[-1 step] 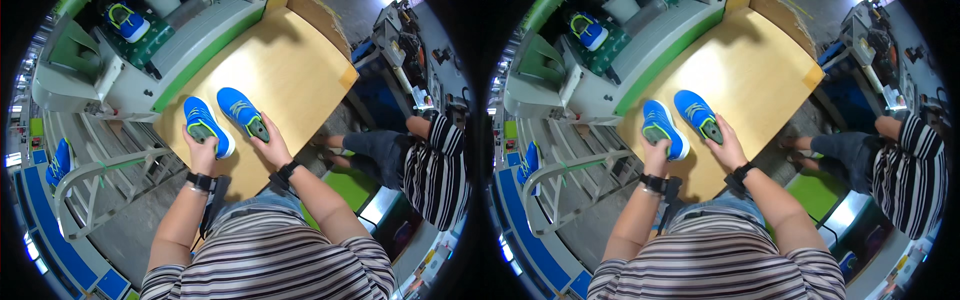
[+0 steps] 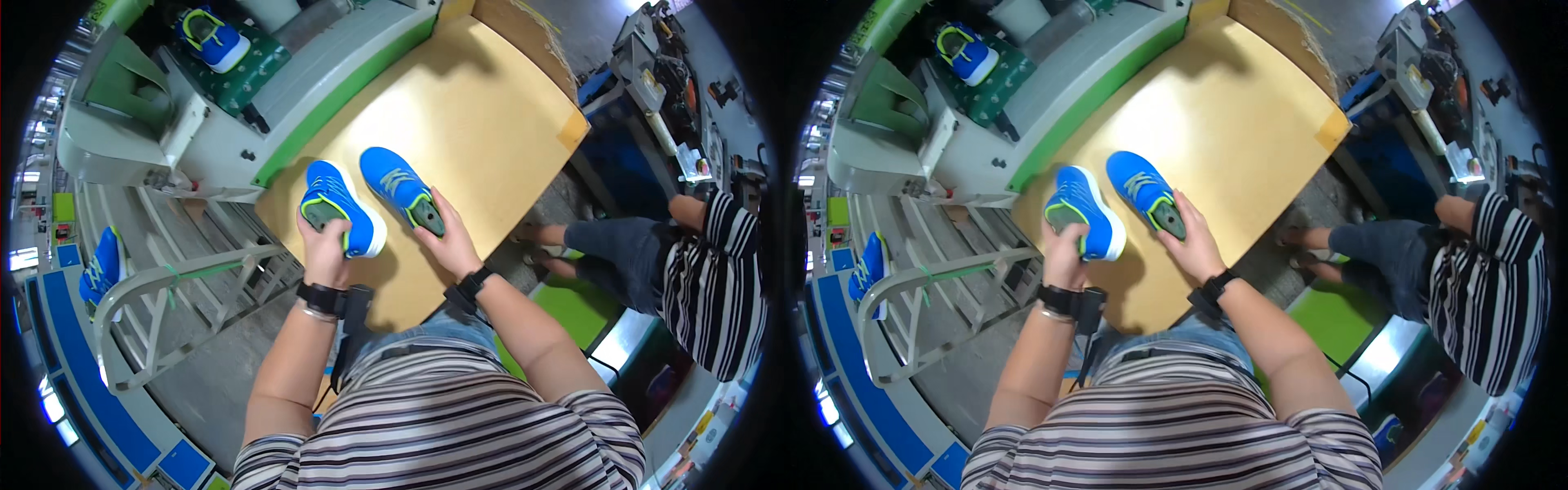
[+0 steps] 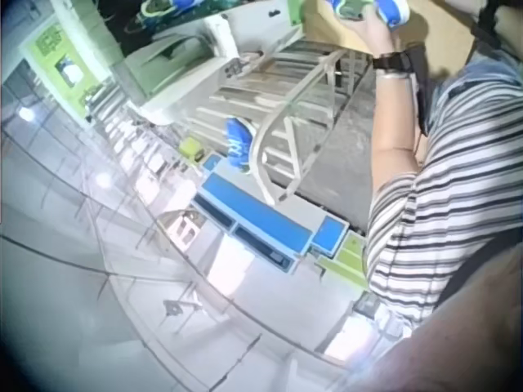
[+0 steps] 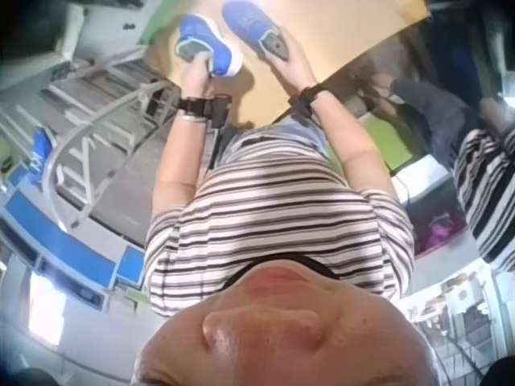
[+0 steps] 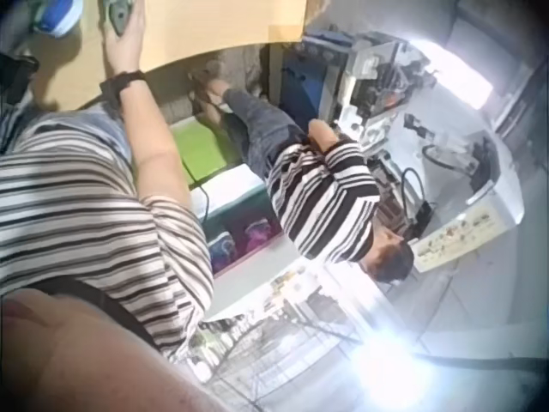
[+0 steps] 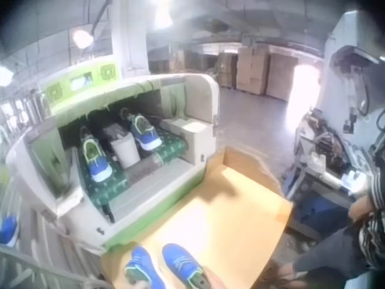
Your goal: Sort, inspect, and organize blue athletic shoes on a wooden work surface near manufacturing equipment.
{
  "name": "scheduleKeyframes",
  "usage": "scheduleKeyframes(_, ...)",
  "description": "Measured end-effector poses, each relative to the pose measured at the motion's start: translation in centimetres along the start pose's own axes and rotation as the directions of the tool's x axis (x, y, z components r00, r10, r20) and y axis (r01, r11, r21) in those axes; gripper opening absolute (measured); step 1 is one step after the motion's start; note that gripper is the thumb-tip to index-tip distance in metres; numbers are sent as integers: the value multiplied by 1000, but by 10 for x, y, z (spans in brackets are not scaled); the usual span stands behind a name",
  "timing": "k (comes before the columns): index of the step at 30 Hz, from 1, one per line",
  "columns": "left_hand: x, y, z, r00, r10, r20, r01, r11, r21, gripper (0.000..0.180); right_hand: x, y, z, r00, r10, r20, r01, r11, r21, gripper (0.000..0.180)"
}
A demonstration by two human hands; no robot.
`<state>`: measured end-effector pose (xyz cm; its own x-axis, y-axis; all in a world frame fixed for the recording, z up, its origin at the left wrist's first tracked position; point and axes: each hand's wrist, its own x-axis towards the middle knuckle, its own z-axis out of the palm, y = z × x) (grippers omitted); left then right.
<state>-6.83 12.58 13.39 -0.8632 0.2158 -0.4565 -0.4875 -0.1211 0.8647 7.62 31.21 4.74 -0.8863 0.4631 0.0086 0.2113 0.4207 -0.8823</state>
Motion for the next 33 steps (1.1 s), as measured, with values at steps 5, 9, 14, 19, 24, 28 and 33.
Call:
scheduleKeyframes(5,-9,103,23,942,291,168,-283,956,-72,81,-1,-1,2,1000,17,-15,-16,1000,20,81)
scheduleKeyframes(9,16,150,52,836,545,63,-548,832,85,95,0,-3,-1,1000,20,-18,-20,1000,11,80)
scheduleKeyframes(14,85,155,64,723,689,-45,-525,591,612,105,0,-10,2,1000,16,9,-17,999,37,81)
scheduleKeyframes(19,95,161,78,757,651,-50,-518,646,561,108,3,-10,0,996,73,-50,-64,985,158,73)
scheduleKeyframes(24,97,177,72,820,570,-47,-495,749,440,109,63,-58,-35,930,364,-52,-228,683,694,59)
scheduleKeyframes(28,103,180,70,835,549,-34,-490,771,406,111,149,-118,-69,949,53,-311,123,846,519,57)
scheduleKeyframes(33,109,187,72,806,591,-20,-509,711,486,111,304,-180,-98,838,-318,-443,403,908,111,58)
